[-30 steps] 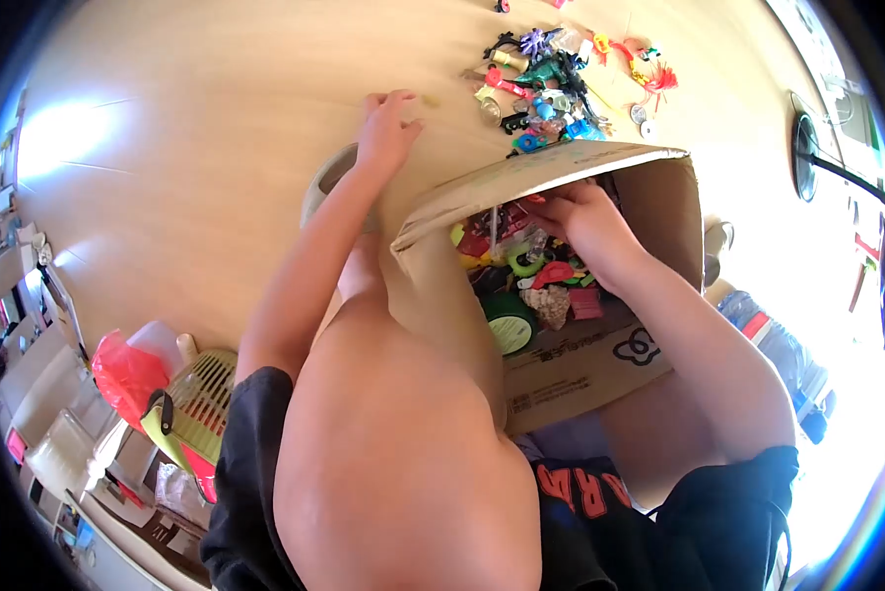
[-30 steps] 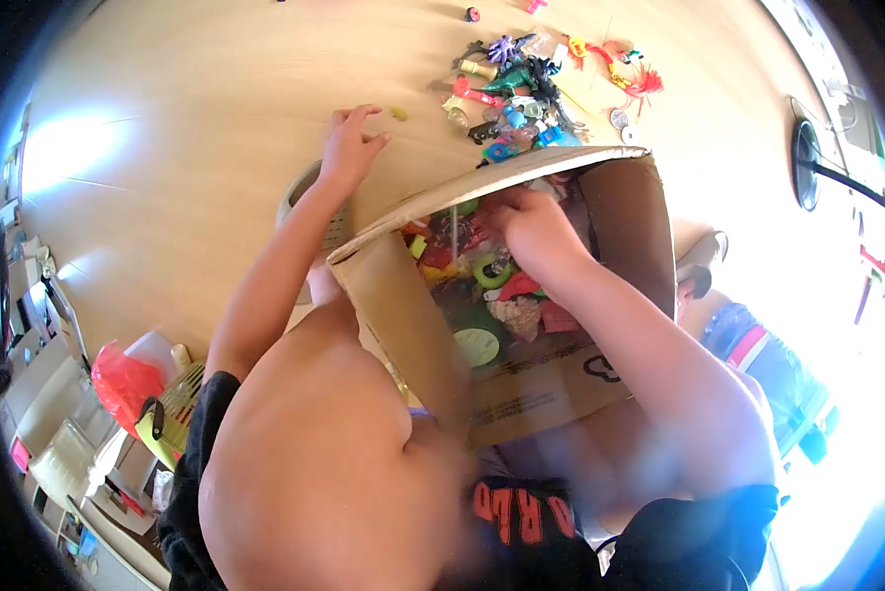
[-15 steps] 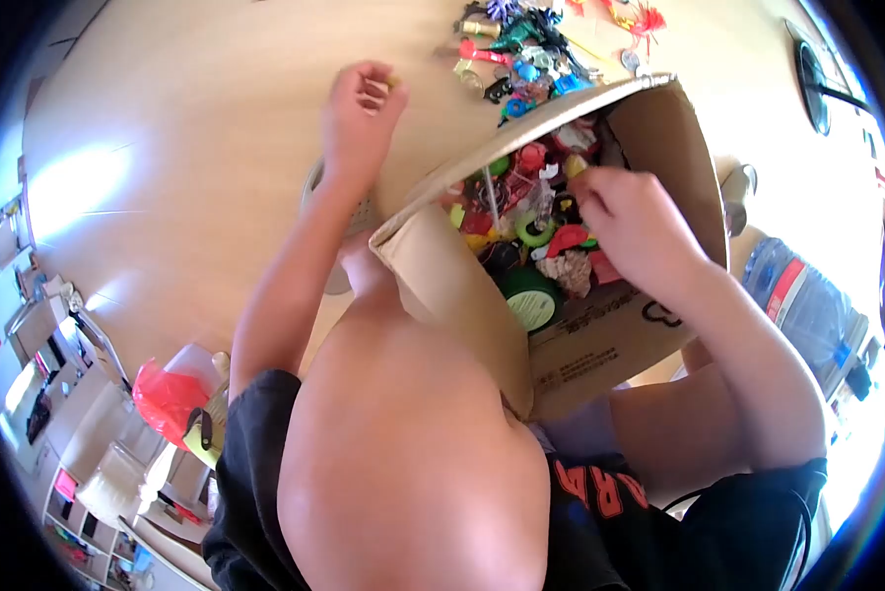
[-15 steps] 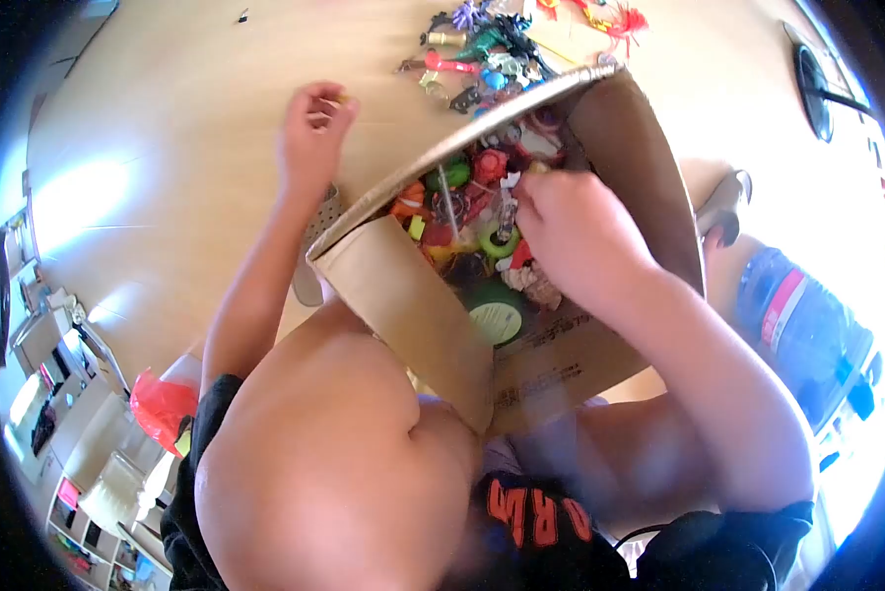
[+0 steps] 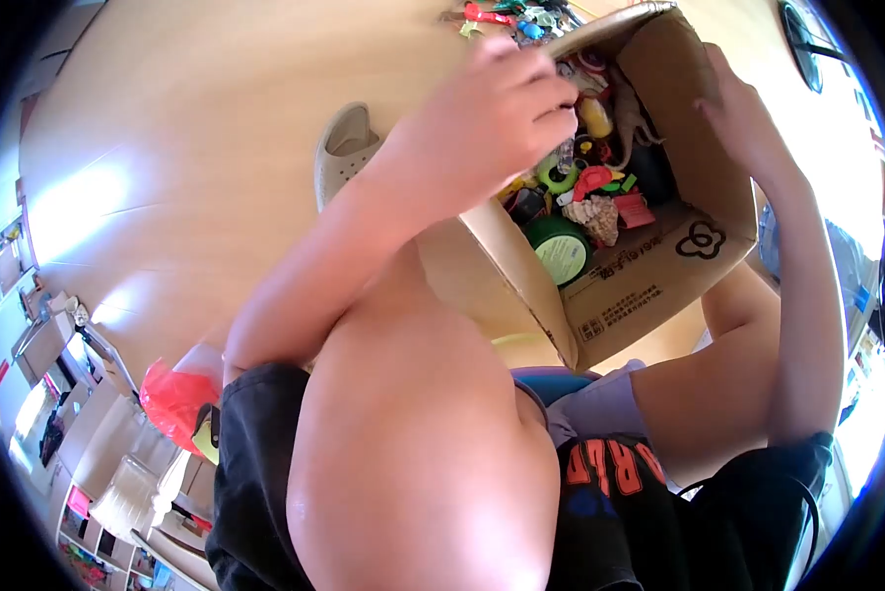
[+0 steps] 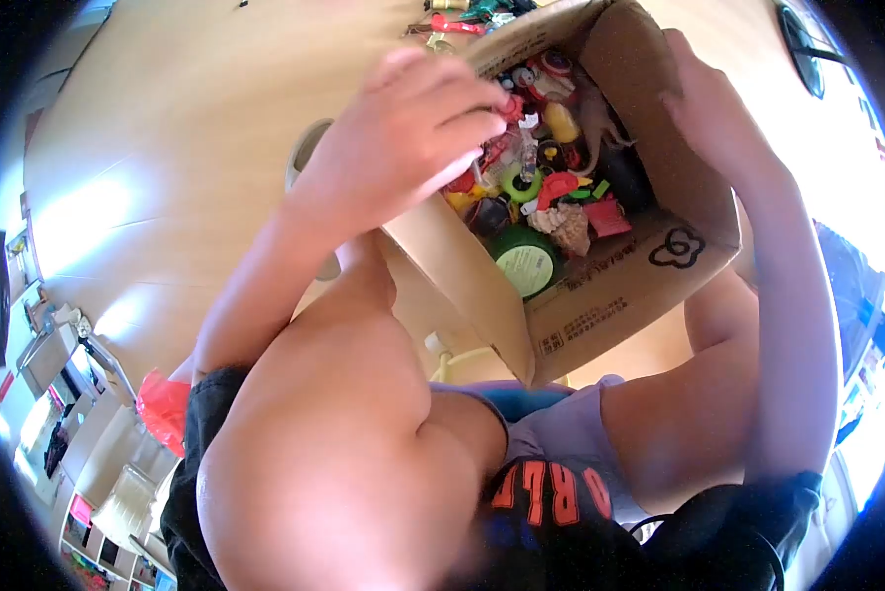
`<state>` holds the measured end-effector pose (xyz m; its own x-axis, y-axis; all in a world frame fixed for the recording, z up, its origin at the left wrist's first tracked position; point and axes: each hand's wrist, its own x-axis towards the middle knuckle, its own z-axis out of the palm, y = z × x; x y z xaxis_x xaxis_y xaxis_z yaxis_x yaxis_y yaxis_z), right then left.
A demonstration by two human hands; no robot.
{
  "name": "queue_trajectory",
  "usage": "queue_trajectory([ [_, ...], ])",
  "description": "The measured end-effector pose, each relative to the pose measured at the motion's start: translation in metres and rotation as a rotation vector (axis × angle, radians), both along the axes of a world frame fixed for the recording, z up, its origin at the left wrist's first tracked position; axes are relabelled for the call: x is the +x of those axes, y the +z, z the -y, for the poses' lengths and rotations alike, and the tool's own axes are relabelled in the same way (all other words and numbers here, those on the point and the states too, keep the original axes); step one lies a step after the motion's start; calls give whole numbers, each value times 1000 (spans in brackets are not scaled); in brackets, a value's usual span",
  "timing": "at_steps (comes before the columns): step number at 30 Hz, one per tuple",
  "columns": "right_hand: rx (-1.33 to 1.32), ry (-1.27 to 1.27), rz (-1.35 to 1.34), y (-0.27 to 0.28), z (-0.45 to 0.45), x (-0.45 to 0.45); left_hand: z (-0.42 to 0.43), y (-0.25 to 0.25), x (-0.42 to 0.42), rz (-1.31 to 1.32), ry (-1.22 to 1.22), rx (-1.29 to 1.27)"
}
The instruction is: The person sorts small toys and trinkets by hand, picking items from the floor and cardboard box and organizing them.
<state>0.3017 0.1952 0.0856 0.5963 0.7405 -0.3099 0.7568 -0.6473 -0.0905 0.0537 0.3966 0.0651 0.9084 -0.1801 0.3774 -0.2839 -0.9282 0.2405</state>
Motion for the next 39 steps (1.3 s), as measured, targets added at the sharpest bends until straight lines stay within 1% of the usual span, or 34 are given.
queue_trajectory([
  [3,106,1,-76,-10,13,13,8,12,4,194,252,-95],
  [5,185,13,-46,-13,24,9,-1,10,5,-183,407,-285],
  [6,227,23,-33,-16,28,6,0,5,6,-276,459,-435],
  [8,225,6,-9,-24,31,7,-1,-6,7,-465,577,-740],
  [11,189,12,81,-33,23,7,2,-18,13,-504,476,-558],
  [12,163,19,126,-32,24,6,5,-21,12,-564,450,-486],
  [13,180,7,118,-35,23,5,9,-24,13,-656,438,-486],
  [15,243,-11,80,-47,20,-8,16,-12,4,-851,433,-456],
  [18,212,24,196,-38,44,-35,42,-7,-18,-795,268,-643],
  [19,241,31,213,-41,41,-45,50,-1,-14,-927,279,-614],
  [20,353,140,186,-47,49,-43,57,9,-11,-1077,314,-564],
  [23,361,45,80,-44,49,-59,46,-23,-48,-1217,173,-770],
  [25,349,105,95,-41,50,-64,53,-43,-61,-1173,40,-1461],
  [27,439,246,242,-46,43,-80,61,-56,-76,-1173,-93,-1566],
  [28,424,267,231,-47,40,-90,65,-60,-85,-1176,-161,-1627],
  [31,396,335,186,-44,28,-109,58,-73,-88,-1297,-164,-1520],
  [33,377,384,149,-38,18,-121,53,-73,-82,-1440,-145,-1442],
  [35,411,434,148,-33,7,-134,47,-76,-78,-1534,-162,-1393],
  [37,396,469,80,-28,1,-146,42,-96,-83,-1575,-218,-1383],
  [38,425,485,60,-28,-3,-152,33,-112,-91,-1371,-268,-1299],
  [39,432,505,14,-28,-3,-157,19,-100,-78,-1419,-202,-1086],
])
